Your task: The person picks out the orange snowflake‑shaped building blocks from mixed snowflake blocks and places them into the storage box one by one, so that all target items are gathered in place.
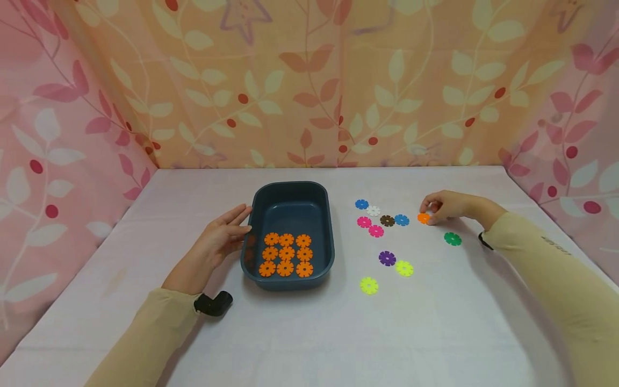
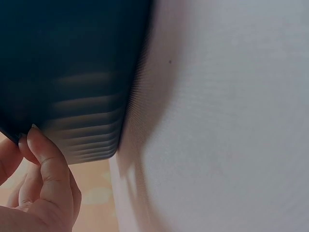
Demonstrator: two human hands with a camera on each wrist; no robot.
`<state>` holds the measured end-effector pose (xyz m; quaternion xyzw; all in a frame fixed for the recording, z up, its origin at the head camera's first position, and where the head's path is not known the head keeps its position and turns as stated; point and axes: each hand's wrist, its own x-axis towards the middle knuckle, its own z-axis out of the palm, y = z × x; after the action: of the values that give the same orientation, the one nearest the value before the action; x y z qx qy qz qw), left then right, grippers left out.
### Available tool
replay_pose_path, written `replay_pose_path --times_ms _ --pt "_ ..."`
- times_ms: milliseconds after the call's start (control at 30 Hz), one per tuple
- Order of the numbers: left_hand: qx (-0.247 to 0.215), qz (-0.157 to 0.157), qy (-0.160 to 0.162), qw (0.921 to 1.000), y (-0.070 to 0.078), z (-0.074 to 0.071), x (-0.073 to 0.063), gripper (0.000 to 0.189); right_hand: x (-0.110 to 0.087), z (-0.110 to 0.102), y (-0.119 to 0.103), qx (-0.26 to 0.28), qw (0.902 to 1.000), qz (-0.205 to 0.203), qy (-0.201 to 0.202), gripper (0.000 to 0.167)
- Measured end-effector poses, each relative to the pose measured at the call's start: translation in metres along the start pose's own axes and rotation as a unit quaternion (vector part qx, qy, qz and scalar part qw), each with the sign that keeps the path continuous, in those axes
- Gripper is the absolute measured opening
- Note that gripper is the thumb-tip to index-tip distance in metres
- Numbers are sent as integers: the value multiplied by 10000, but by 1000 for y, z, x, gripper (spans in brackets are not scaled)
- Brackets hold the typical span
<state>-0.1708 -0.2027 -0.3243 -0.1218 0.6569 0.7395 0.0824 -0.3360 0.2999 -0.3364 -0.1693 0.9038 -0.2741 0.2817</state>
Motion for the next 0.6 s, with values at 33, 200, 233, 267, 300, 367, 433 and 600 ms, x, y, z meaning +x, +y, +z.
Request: replay_pose_path --times_ms 33,200,233,267,300,367,433,600 --pt "15 -29 -42 10000 0 0 0 69 -1 0 0 -16 10000 -16 19 33" --pt "-61 -113 -15 9999 1 1 -1 68 -4 3 -3 -72 9998 -60 157 31" --pt "-69 -106 -25 9999 1 1 -1 68 -5 4 -3 -82 9997 -81 194 30" --pt "-70 -92 -36 9999 2 1 -1 68 -6 5 -5 -101 9996 -108 236 28" --pt "-75 -82 -44 9999 1 1 -1 68 -6 5 -6 -101 9995 -138 275 26" --pt "-86 -67 -63 9999 1 0 0 69 -8 6 -10 -98 9991 -202 347 21" --pt "-107 -54 -69 9999 0 0 1 69 -10 7 -14 -83 9990 -241 377 16" --pt "-128 -50 -81 9999 -1 -2 2 69 -18 5 -26 -120 9993 -203 293 12"
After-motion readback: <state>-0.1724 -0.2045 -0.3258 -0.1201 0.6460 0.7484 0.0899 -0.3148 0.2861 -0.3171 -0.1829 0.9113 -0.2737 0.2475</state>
